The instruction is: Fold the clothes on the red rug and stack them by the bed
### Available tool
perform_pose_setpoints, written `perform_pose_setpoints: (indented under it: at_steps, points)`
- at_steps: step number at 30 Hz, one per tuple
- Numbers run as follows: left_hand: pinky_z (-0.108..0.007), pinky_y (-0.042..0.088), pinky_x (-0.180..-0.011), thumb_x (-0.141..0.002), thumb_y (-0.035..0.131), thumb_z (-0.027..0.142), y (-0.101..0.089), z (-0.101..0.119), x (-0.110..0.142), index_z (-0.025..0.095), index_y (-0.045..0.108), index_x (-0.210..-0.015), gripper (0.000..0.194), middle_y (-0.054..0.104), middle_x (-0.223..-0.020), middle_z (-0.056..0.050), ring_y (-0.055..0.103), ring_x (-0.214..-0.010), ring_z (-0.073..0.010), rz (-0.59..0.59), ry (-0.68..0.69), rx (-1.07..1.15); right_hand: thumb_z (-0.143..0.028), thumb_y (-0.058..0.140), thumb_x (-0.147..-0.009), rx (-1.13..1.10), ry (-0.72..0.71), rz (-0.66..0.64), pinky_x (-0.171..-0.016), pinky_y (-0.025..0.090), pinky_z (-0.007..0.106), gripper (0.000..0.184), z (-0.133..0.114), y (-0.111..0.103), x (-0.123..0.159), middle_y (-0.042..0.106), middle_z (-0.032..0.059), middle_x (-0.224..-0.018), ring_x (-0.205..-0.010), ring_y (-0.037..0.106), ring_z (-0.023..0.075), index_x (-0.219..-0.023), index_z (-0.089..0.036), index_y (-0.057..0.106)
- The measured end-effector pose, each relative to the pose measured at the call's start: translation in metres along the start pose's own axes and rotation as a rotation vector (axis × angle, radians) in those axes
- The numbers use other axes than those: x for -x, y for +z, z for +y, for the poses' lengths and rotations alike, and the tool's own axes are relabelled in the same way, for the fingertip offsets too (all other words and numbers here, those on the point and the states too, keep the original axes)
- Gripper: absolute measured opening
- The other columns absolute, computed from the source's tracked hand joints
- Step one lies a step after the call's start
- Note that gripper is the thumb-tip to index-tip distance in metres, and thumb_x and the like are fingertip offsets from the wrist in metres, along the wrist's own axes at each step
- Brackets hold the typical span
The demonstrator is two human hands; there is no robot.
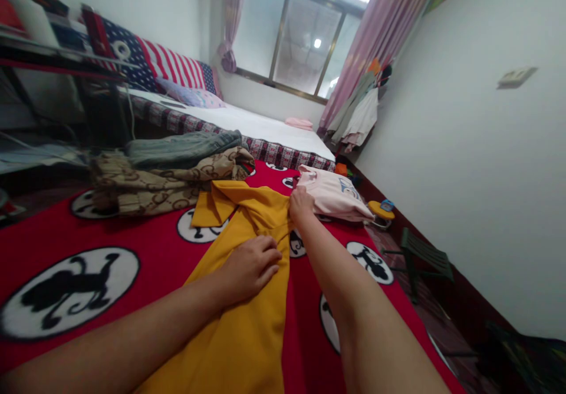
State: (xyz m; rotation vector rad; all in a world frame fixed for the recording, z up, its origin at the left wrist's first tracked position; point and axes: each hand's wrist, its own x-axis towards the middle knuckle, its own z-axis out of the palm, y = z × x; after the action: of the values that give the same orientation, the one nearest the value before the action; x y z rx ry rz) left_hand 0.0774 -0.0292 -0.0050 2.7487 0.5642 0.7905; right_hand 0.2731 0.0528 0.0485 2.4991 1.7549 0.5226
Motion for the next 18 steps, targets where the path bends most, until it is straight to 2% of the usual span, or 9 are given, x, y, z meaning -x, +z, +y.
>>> perform_pose_setpoints:
  at_steps: [2, 4, 6, 9, 12, 14, 16, 18]
  points:
    - [-0.034, 0.049, -0.088, -0.090, 0.054, 0.024, 0.000, -0.001, 0.000, 0.017, 0.068, -0.094, 0.015, 0.061, -0.102, -0.008, 0.057, -0.097, -0.0212, 0.042, -0.015, 0.070, -0.017, 0.045, -0.090, -0.001, 0.014, 0.109, -0.080, 0.049, 0.036, 0.043, -0.001, -0.012, 0.009, 0.053, 0.0220, -0.127, -0.107, 0.061, 0.0287, -0.132, -0.014, 0.050]
    - [-0.034, 0.049, -0.092, -0.089, 0.054, 0.020, -0.001, -0.004, -0.001, 0.017, 0.068, -0.092, 0.015, 0.061, -0.106, -0.008, 0.057, -0.101, -0.0212, 0.132, -0.053, 0.119, -0.015, 0.045, -0.089, -0.067, 0.009, 0.239, -0.080, 0.048, 0.035, 0.037, -0.001, -0.017, 0.025, 0.056, 0.0172, -0.123, -0.105, 0.060, 0.0270, -0.125, -0.017, 0.056]
    - [-0.036, 0.048, -0.097, -0.087, 0.054, 0.017, 0.000, -0.008, -0.003, 0.017, 0.069, -0.094, 0.016, 0.060, -0.111, -0.009, 0.056, -0.106, -0.0225, 0.251, -0.128, 0.132, -0.014, 0.044, -0.089, -0.209, 0.005, 0.277, -0.081, 0.048, 0.032, 0.030, -0.002, -0.014, 0.048, 0.062, 0.0125, -0.115, -0.101, 0.061, 0.0234, -0.113, -0.019, 0.062]
    - [-0.040, 0.046, -0.103, -0.085, 0.055, 0.013, 0.004, -0.018, -0.005, 0.017, 0.070, -0.099, 0.021, 0.059, -0.116, -0.011, 0.055, -0.113, -0.0249, 0.368, -0.254, 0.129, -0.010, 0.047, -0.085, -0.424, 0.045, 0.222, -0.081, 0.047, 0.027, 0.032, -0.001, 0.001, 0.080, 0.066, 0.0078, -0.107, -0.096, 0.063, 0.0191, -0.110, -0.019, 0.064]
    - [-0.041, 0.046, -0.105, -0.084, 0.054, 0.011, 0.010, -0.025, -0.007, 0.017, 0.069, -0.107, 0.028, 0.056, -0.124, -0.012, 0.055, -0.118, -0.0257, 0.369, -0.294, 0.162, -0.012, 0.052, -0.085, -0.492, 0.096, 0.166, -0.079, 0.048, 0.026, 0.045, 0.000, 0.016, 0.095, 0.068, 0.0067, -0.108, -0.097, 0.064, 0.0193, -0.128, -0.022, 0.057]
    - [-0.041, 0.046, -0.106, -0.083, 0.054, 0.011, 0.011, -0.027, -0.007, 0.016, 0.068, -0.112, 0.032, 0.055, -0.129, -0.013, 0.055, -0.120, -0.0260, 0.351, -0.285, 0.199, -0.021, 0.055, -0.088, -0.455, 0.120, 0.083, -0.076, 0.048, 0.028, 0.043, 0.001, 0.019, 0.094, 0.071, 0.0072, -0.105, -0.096, 0.066, 0.0211, -0.131, -0.023, 0.056]
    - [-0.041, 0.043, -0.109, -0.081, 0.056, 0.009, 0.009, -0.026, -0.008, 0.015, 0.068, -0.113, 0.034, 0.054, -0.133, -0.014, 0.054, -0.124, -0.0258, 0.344, -0.253, 0.242, -0.029, 0.055, -0.089, -0.404, 0.111, 0.008, -0.075, 0.047, 0.029, 0.032, 0.003, 0.016, 0.085, 0.073, 0.0075, -0.100, -0.093, 0.067, 0.0223, -0.120, -0.024, 0.064]
    - [-0.040, 0.041, -0.111, -0.080, 0.058, 0.008, 0.006, -0.026, -0.008, 0.015, 0.068, -0.112, 0.035, 0.054, -0.136, -0.013, 0.053, -0.126, -0.0249, 0.353, -0.215, 0.291, -0.027, 0.055, -0.088, -0.374, 0.079, -0.010, -0.077, 0.047, 0.029, 0.023, 0.007, 0.010, 0.073, 0.073, 0.0087, -0.099, -0.095, 0.067, 0.0230, -0.105, -0.022, 0.070]
